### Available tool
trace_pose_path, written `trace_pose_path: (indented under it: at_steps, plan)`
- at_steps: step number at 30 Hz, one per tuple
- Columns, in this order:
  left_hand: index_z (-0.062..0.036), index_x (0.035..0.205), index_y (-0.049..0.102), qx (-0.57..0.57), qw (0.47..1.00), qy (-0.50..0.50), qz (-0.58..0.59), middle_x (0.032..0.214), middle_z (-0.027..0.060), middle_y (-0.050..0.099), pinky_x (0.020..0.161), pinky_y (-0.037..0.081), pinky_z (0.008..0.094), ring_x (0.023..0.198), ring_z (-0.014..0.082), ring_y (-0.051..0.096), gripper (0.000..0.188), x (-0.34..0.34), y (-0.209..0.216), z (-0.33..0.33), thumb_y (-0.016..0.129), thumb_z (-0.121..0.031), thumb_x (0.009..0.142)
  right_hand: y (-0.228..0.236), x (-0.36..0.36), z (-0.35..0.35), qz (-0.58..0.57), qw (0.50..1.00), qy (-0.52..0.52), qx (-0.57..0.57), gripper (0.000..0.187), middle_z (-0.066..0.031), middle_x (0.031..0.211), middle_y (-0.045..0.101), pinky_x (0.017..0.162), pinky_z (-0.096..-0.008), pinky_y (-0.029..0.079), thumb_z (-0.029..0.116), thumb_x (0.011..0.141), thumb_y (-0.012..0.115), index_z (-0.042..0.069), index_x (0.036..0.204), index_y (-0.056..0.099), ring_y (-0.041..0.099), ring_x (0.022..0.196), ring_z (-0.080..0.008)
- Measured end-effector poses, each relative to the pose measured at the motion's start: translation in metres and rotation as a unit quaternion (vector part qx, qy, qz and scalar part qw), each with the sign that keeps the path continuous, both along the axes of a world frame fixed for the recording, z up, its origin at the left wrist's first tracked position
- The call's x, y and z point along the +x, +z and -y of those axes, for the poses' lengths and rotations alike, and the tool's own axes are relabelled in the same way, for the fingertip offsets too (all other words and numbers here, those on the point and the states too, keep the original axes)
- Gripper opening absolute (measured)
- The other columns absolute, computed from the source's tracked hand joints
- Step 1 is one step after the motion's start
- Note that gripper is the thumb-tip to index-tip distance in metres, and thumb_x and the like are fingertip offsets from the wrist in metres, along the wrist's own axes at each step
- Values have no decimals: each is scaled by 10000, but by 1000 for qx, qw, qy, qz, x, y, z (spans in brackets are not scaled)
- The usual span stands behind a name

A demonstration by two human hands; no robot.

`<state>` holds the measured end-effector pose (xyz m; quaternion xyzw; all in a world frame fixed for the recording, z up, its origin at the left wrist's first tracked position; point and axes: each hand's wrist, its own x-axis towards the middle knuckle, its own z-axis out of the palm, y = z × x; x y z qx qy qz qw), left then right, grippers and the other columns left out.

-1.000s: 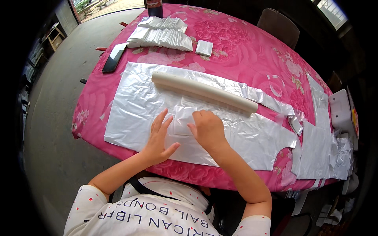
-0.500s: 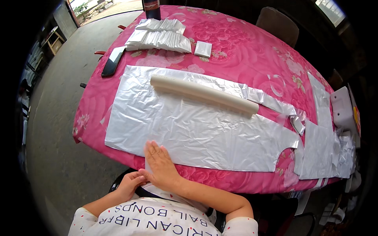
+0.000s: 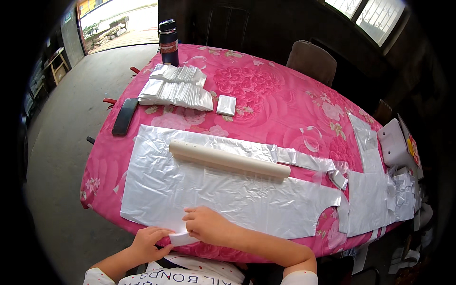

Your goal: The person unrolls a clear plastic sheet on a pink table, tears off a rectangular piece, and places it on a stack. This process is repeated multiple times throughout the clip.

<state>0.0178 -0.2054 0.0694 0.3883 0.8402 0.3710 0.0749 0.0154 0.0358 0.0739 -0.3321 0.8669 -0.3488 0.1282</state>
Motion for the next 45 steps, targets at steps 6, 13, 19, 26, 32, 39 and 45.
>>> trace_pose_path:
  at_steps: [6,13,19,26,32,39,45]
  plan:
    - [-51,1054,577,38,996,76,21,1076,97,617,754,500,338,908,262,603,408,-16,-1,3,713,-128,677,-10,-129,-78,54,920,-325,-211,106,-28,864,628,734,-261,438,122,787,674,53,859,640,561,804,-129]
    - [-48,1035,593,44,996,38,74,1088,86,612,764,498,335,925,259,598,351,-21,-8,-6,690,-118,705,-56,-265,-166,63,789,-571,-217,222,-53,783,643,626,-266,447,215,777,677,18,876,658,568,703,-108]
    - [-46,1036,589,34,995,50,73,1093,94,605,739,509,331,907,260,605,354,-23,-13,0,690,-117,704,-43,-278,-152,30,792,-608,42,358,-103,811,652,651,-297,459,300,712,724,7,904,648,605,725,-170]
    - [-45,1038,581,39,998,37,26,1116,107,591,713,516,328,882,272,611,360,-23,-9,-6,685,-107,699,-21,-178,-136,-60,892,-446,30,469,-172,1032,612,844,-363,443,342,766,658,-7,1071,591,569,982,-298]
    - [-31,1047,569,3,1000,-25,0,1140,119,576,744,508,339,928,279,596,364,-24,-2,-25,677,-105,707,-13,-24,-149,-143,892,-388,186,482,-136,1050,565,824,-381,435,291,773,674,4,1143,558,501,1011,-300]
    - [-41,1346,307,-81,990,-103,-50,1403,301,157,1004,308,459,1246,460,280,762,-26,-25,-99,665,-351,750,-29,74,-91,-29,957,-287,28,545,-201,1203,463,982,-412,321,340,851,540,-5,1262,442,408,1155,-320]
    - [-107,1364,328,-74,982,-136,-110,1426,325,39,1036,234,514,1314,496,99,836,-20,-32,-157,656,-513,711,-53,109,-136,-111,947,-251,170,540,-153,1432,266,1081,-405,188,313,878,469,71,1348,361,244,1323,-315]
